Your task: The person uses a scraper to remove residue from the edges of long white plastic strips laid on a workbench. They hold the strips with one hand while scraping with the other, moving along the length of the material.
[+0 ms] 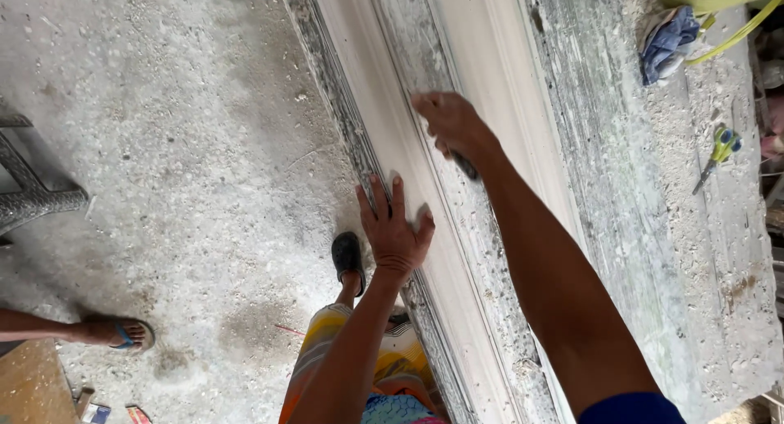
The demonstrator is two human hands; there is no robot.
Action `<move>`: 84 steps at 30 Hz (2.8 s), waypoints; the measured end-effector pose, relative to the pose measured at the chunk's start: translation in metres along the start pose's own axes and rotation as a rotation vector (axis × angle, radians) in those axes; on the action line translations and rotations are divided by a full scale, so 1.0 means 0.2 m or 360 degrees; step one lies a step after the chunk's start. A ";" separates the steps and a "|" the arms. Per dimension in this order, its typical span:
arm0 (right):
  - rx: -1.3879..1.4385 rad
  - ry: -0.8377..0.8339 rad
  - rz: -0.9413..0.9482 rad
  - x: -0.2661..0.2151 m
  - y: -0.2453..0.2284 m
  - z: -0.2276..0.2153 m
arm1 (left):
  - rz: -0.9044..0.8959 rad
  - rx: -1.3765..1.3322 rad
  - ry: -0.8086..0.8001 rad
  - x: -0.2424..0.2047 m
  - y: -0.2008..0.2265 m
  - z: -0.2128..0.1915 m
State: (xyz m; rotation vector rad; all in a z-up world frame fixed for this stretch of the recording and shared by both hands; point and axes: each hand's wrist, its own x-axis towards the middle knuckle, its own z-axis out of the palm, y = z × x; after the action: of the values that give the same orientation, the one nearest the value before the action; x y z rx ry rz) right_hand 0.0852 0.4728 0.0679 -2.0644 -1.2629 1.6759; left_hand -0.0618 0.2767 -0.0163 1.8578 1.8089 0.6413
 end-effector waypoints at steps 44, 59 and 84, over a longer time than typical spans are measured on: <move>-0.0341 0.0020 0.0332 0.01 -0.22 0.04 | 0.0064 -0.0296 -0.2288 0.69 -0.34 -0.50; -0.0165 -0.0047 0.0533 0.29 -0.59 -0.04 | -0.0596 -0.0410 -0.0911 2.41 -0.46 -0.37; -0.0269 0.0080 0.0600 -0.21 0.19 0.17 | -0.0624 -0.0422 -0.1093 2.41 -0.60 -0.23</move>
State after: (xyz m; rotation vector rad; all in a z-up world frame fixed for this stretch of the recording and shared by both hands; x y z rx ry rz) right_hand 0.0735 0.4072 0.0621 -2.5604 -1.0835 1.6945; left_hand -0.1733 0.7625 -0.0514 1.2730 1.4660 0.0665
